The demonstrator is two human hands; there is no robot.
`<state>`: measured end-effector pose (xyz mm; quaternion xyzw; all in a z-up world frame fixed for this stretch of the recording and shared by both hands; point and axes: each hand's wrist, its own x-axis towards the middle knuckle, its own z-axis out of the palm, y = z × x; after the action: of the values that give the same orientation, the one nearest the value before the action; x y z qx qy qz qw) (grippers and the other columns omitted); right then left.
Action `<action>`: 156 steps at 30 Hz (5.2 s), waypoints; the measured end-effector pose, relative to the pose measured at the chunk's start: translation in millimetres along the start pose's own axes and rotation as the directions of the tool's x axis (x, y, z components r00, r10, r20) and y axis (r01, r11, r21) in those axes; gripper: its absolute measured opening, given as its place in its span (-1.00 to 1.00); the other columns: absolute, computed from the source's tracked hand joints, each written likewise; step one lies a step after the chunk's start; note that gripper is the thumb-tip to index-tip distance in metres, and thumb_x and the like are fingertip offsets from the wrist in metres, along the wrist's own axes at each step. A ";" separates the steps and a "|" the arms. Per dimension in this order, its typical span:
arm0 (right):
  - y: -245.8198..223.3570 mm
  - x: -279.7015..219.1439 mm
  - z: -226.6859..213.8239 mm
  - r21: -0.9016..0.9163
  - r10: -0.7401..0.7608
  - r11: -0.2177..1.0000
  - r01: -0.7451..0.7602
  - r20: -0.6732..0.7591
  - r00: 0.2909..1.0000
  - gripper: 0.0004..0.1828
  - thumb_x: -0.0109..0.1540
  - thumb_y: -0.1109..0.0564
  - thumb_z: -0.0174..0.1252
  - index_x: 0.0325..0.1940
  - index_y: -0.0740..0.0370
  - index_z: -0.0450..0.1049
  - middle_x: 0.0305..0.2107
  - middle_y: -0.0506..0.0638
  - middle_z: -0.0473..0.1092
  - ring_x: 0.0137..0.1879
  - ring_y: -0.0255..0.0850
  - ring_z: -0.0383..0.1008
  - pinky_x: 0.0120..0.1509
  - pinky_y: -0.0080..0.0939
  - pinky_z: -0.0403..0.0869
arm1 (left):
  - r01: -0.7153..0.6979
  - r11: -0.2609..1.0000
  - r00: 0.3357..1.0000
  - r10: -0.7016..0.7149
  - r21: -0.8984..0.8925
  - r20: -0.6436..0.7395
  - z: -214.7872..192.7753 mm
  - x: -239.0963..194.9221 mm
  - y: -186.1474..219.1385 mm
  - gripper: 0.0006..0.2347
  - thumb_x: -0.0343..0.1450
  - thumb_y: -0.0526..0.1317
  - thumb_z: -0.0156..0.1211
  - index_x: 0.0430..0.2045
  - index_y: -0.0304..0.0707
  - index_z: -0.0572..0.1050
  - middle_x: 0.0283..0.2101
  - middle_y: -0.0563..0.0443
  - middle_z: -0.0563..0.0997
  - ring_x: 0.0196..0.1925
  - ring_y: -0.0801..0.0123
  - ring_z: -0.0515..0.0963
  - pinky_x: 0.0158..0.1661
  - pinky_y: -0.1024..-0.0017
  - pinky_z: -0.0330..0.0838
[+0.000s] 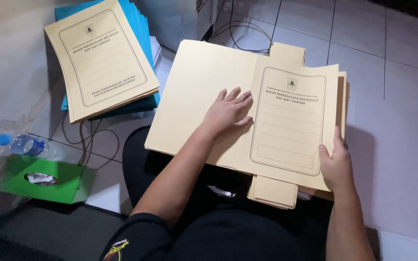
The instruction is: Manually pressing and flattening paper folders by moving them from one stack to another and applying hand pressure.
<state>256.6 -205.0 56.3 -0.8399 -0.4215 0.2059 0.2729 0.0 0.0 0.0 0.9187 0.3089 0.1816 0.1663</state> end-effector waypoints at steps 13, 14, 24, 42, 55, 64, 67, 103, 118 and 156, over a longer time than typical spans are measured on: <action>31.8 28.8 9.0 -0.431 -0.129 0.881 0.195 0.178 0.976 -0.13 0.33 -0.07 -0.10 0.57 0.57 -0.10 0.52 0.51 -0.19 0.64 0.35 -0.29 0.53 0.51 -0.01 | 0.041 0.986 0.999 -0.040 0.160 -0.010 28.6 5.3 -11.8 -0.42 0.44 0.18 -0.01 0.38 0.06 0.33 0.45 0.18 0.36 0.54 0.18 0.22 0.46 -0.07 0.00; 42.6 33.3 12.7 -0.310 -0.179 0.921 0.237 0.204 0.963 -0.24 0.37 -0.09 -0.07 0.52 0.48 0.07 0.55 0.41 -0.16 0.66 0.28 -0.33 0.58 0.40 -0.19 | 0.047 0.987 0.999 -0.046 0.156 -0.008 29.7 5.0 -11.8 -0.43 0.45 0.17 -0.03 0.38 0.05 0.33 0.45 0.17 0.36 0.55 0.17 0.20 0.46 -0.08 0.00; 3.9 38.1 6.1 -0.461 0.145 0.876 -0.138 -0.020 0.989 -0.29 0.37 -0.26 -0.12 0.42 0.29 0.29 0.28 0.26 0.22 0.42 0.19 0.14 0.35 0.29 0.30 | 0.015 0.996 0.998 -0.009 0.083 -0.066 20.8 1.5 -1.6 -0.53 0.50 -0.01 -0.08 0.27 -0.24 0.35 0.43 0.02 0.35 0.51 -0.01 0.20 0.40 -0.17 -0.05; 1.4 53.6 -60.6 0.638 -0.148 0.769 -0.024 0.216 0.965 -0.18 0.42 -0.32 -0.43 0.59 0.27 0.04 0.33 0.18 0.22 0.36 -0.03 0.25 0.33 -0.06 0.23 | 0.075 0.977 0.991 -0.050 0.198 -0.128 53.1 7.4 -11.6 -0.56 0.50 -0.04 -0.10 0.30 0.01 0.43 0.40 0.16 0.42 0.51 0.17 0.27 0.40 -0.11 0.07; -120.4 3.7 98.9 -0.029 -0.314 0.923 0.383 0.517 0.796 -0.03 0.31 -0.55 -0.46 0.66 -0.05 -0.32 0.60 -0.05 -0.32 0.68 -0.11 -0.46 0.64 0.10 -0.54 | 0.015 0.970 1.000 -0.018 -0.244 -0.012 25.6 -34.6 -47.1 -0.58 0.61 -0.01 -0.23 0.37 -0.03 0.35 0.40 0.06 0.43 0.51 0.11 0.29 0.45 -0.07 -0.04; -95.0 11.7 114.6 -0.324 -0.377 0.743 0.586 0.520 0.766 -0.07 0.35 -0.49 -0.30 0.66 -0.02 -0.26 0.60 0.06 -0.34 0.68 0.07 -0.42 0.65 0.26 -0.40 | -0.255 0.072 0.751 -0.613 -0.964 -0.245 -157.9 -141.5 -45.2 -0.11 0.34 0.50 -0.50 0.41 -0.14 0.22 0.40 -0.16 0.40 0.35 0.19 0.46 0.26 0.27 0.25; -95.7 2.3 115.0 -0.355 -0.396 0.715 0.602 0.504 0.767 -0.10 0.36 -0.44 -0.31 0.66 0.04 -0.21 0.60 0.09 -0.30 0.67 0.09 -0.36 0.65 0.26 -0.35 | 0.099 0.765 0.738 -0.486 -0.637 -0.469 -178.8 -136.6 -5.3 -0.23 0.54 0.38 -0.51 0.49 -0.28 0.06 0.50 -0.42 0.13 0.52 -0.40 0.01 0.43 -0.23 -0.19; -91.3 83.7 118.4 -0.418 -0.436 0.700 0.579 0.391 0.810 -0.24 0.46 -0.21 -0.47 0.63 0.29 -0.19 0.58 0.21 -0.24 0.68 0.05 -0.32 0.69 0.03 -0.29 | 0.312 0.926 0.948 -0.287 0.211 -0.139 40.5 7.4 -26.6 -0.49 0.52 -0.12 -0.20 0.44 -0.19 0.19 0.53 -0.09 0.19 0.58 0.08 0.12 0.47 -0.09 -0.12; -53.2 68.5 79.2 -0.521 -0.362 0.704 0.482 0.320 0.876 -0.23 0.46 -0.22 -0.49 0.62 0.32 -0.13 0.57 0.22 -0.20 0.68 0.03 -0.27 0.69 0.01 -0.25 | 0.162 0.963 0.935 -0.220 0.217 0.279 23.8 11.3 40.9 -0.44 0.59 -0.01 -0.39 0.53 -0.20 -0.08 0.60 -0.12 -0.09 0.63 -0.04 -0.15 0.49 -0.15 -0.30; 58.8 -23.9 21.5 -0.827 -0.161 0.546 0.130 0.049 0.986 -0.37 0.36 0.02 -0.21 0.50 0.29 0.17 0.58 0.22 -0.08 0.68 0.10 -0.15 0.59 0.49 -0.21 | 0.393 0.914 0.919 -0.388 0.100 -0.062 75.6 163.2 -42.8 -0.48 0.57 -0.05 -0.42 0.45 -0.24 0.15 0.52 -0.19 0.15 0.60 0.00 -0.02 0.47 -0.13 -0.32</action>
<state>265.9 -247.7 5.4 -0.8349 -0.5322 -0.0533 -0.1300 132.5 120.1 -46.6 0.8423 0.4990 0.1460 0.1421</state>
